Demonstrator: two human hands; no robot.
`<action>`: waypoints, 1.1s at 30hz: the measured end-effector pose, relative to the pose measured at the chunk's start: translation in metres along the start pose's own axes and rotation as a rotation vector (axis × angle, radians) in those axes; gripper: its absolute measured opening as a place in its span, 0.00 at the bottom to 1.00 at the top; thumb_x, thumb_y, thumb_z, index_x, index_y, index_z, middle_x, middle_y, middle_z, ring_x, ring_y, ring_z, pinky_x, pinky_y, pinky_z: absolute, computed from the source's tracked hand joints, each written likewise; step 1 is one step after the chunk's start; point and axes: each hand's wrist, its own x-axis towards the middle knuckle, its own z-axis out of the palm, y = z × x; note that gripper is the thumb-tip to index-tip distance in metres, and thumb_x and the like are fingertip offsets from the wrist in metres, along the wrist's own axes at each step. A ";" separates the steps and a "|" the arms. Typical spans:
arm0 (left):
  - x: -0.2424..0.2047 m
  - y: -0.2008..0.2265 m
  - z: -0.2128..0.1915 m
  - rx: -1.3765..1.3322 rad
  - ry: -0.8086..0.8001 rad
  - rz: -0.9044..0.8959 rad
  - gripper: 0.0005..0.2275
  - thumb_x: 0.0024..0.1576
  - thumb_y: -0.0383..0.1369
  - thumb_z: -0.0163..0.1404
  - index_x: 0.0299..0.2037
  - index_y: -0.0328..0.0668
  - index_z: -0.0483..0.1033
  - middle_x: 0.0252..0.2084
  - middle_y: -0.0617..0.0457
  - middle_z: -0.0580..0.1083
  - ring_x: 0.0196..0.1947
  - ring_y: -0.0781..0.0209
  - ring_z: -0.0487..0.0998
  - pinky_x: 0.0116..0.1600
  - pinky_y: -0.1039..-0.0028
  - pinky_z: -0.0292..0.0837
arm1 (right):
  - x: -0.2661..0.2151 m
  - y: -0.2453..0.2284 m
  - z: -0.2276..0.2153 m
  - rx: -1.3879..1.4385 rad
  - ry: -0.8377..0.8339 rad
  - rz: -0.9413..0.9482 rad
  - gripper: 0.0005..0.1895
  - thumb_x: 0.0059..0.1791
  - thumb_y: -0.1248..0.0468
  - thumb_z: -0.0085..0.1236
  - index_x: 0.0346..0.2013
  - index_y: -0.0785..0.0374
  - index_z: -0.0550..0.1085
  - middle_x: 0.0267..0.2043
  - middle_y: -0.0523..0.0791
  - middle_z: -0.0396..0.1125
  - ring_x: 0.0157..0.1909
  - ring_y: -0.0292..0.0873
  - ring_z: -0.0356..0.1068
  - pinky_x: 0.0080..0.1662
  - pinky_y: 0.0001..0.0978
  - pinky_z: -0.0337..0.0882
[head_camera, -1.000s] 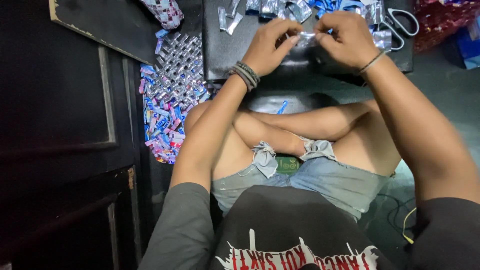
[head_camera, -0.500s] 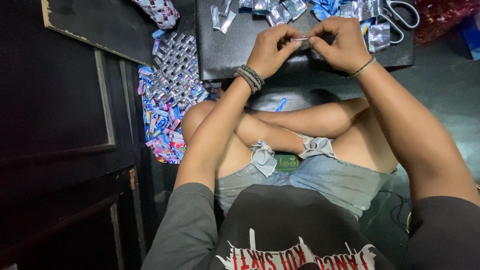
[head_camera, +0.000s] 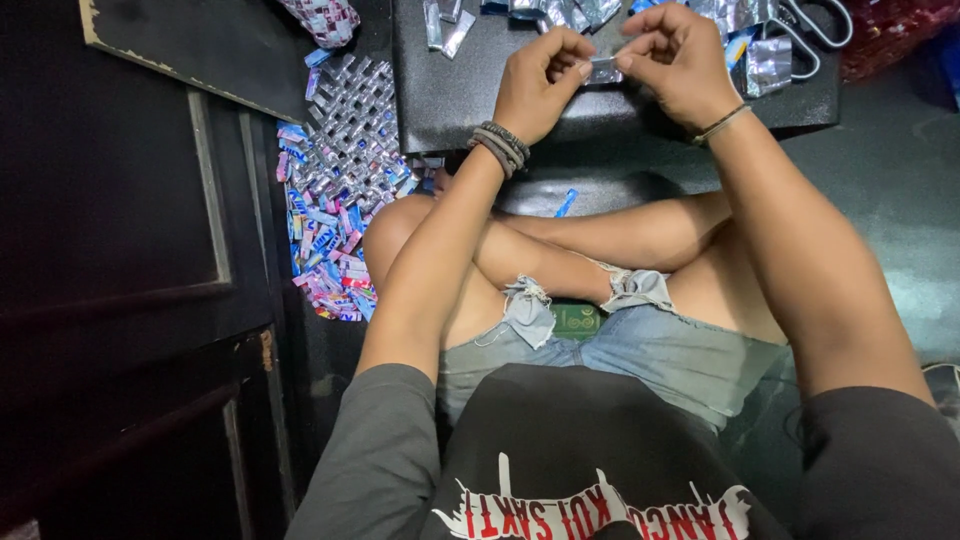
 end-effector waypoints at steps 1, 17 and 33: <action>-0.003 -0.002 0.001 0.000 0.000 -0.004 0.04 0.59 0.27 0.54 0.41 0.48 0.77 0.35 0.59 0.78 0.33 0.68 0.78 0.40 0.78 0.76 | -0.002 -0.001 0.001 0.002 -0.002 0.003 0.15 0.58 0.76 0.64 0.56 0.68 0.69 0.44 0.49 0.72 0.47 0.40 0.74 0.54 0.30 0.76; -0.003 -0.005 0.005 -0.039 0.067 -0.119 0.09 0.59 0.25 0.53 0.47 0.49 0.77 0.30 0.61 0.75 0.30 0.70 0.72 0.38 0.78 0.72 | 0.000 -0.009 0.033 -0.308 0.131 -0.020 0.11 0.62 0.60 0.62 0.36 0.58 0.79 0.25 0.40 0.66 0.29 0.35 0.63 0.34 0.32 0.61; -0.001 0.001 0.007 0.086 0.115 -0.084 0.08 0.58 0.35 0.54 0.26 0.48 0.75 0.24 0.61 0.72 0.25 0.70 0.69 0.31 0.75 0.65 | 0.001 0.004 0.040 -0.284 0.274 -0.090 0.11 0.59 0.58 0.62 0.35 0.58 0.79 0.33 0.40 0.71 0.35 0.36 0.66 0.39 0.33 0.62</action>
